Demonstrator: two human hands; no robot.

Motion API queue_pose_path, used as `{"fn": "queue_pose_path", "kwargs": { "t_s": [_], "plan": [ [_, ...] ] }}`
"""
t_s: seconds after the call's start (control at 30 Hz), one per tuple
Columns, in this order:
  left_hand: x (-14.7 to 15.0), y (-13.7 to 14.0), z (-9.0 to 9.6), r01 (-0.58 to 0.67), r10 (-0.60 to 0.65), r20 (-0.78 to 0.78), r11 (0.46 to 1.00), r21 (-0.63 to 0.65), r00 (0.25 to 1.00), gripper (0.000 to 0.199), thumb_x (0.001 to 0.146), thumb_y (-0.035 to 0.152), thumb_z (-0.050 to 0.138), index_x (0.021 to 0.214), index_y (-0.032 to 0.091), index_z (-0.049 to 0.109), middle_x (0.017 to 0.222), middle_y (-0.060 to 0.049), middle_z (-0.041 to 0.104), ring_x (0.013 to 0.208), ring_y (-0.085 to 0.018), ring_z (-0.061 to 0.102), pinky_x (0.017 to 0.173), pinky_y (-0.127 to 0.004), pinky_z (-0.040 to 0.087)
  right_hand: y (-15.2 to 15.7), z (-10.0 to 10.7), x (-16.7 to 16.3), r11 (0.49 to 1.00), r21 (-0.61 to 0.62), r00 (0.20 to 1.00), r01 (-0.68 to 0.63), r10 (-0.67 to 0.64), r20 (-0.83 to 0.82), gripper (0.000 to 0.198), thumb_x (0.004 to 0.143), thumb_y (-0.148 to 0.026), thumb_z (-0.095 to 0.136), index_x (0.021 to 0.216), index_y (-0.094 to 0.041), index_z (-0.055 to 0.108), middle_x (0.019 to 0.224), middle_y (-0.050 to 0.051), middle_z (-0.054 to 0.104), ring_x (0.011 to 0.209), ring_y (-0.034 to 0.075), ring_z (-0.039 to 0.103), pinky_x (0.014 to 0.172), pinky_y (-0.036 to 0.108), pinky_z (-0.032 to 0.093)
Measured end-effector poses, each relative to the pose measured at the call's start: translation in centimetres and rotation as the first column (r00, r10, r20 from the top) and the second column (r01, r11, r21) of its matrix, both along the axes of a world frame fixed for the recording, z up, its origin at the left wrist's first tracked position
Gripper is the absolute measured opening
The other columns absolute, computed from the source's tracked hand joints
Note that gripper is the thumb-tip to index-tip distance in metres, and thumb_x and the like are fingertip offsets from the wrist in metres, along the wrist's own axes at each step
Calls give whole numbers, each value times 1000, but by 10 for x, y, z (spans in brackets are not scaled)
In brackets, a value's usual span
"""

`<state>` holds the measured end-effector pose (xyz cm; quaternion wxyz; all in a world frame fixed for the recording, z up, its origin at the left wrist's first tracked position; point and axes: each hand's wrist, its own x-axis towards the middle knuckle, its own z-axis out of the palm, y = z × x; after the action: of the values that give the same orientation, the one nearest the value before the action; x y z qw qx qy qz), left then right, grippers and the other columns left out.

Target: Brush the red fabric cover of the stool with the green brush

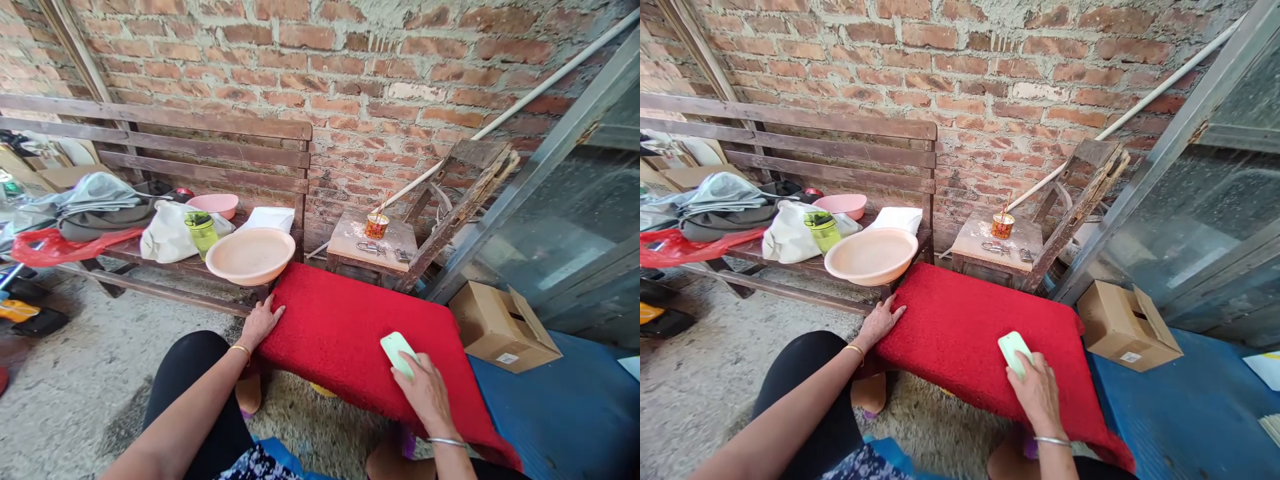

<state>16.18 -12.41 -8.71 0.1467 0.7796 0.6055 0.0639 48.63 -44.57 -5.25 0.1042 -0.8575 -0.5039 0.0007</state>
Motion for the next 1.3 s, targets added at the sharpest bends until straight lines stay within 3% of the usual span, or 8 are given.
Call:
{"fn": "queue_pose_path", "kwargs": {
  "t_s": [0.1,0.27,0.4,0.5,0.67,0.97,1.13,1.3],
  "plan": [
    [1,-1,1,1,-1,-3,1000,-6,1000,71,95,61,32,151,19,34,123,-20,58,111,-34,64,95,-44,46,-43,7,43,953,-108,957,284,-288,-27,59,91,-55,35,131,-21,62,102,12,60,94,29,64,88,41,50],
    [3,-4,7,-12,12,-9,1000,6,1000,70,94,62,34,150,21,34,122,-18,59,110,-31,65,95,-42,47,-87,25,78,729,-161,735,665,-677,-29,78,86,-73,23,135,-23,58,88,15,60,86,36,63,82,50,53],
    [3,-6,9,-16,16,-7,1000,0,1000,70,94,63,33,150,22,35,122,-18,59,111,-32,64,94,-42,47,-40,22,21,934,33,926,356,-348,-148,72,87,-63,32,128,-12,62,99,18,59,101,36,61,89,46,51],
    [2,-4,7,-13,13,-8,1000,3,1000,70,94,63,33,150,22,34,122,-17,59,111,-31,64,94,-41,47,9,13,-40,993,85,977,87,-69,-200,53,86,-54,45,122,-22,66,107,10,59,97,26,63,86,34,51],
    [3,-6,9,-14,14,-15,1000,9,1000,69,94,62,34,150,22,35,121,-17,59,110,-31,65,94,-41,47,27,16,-66,991,-30,982,-128,122,-147,42,87,-40,51,123,-25,68,102,8,61,97,27,63,88,36,48],
    [7,-11,17,-35,34,-24,999,-2,999,69,94,63,34,150,23,35,123,-17,58,111,-31,63,94,-41,46,-53,35,35,917,-176,922,358,-377,-91,77,81,-66,29,129,-16,61,93,16,59,94,37,64,87,48,49],
    [8,-9,13,-37,37,-31,999,-5,999,70,93,64,33,150,24,34,122,-16,58,109,-30,63,94,-41,46,19,33,-38,999,-7,962,36,-36,-270,59,83,-55,41,121,-18,65,103,13,59,95,31,64,84,40,51],
    [8,-12,19,-42,41,-14,999,-13,999,71,92,65,35,151,24,34,125,-16,56,112,-31,62,94,-41,45,88,40,-109,966,-94,951,-240,215,-224,45,85,-39,51,124,-25,66,106,7,60,104,24,61,93,30,44]
  ]
}}
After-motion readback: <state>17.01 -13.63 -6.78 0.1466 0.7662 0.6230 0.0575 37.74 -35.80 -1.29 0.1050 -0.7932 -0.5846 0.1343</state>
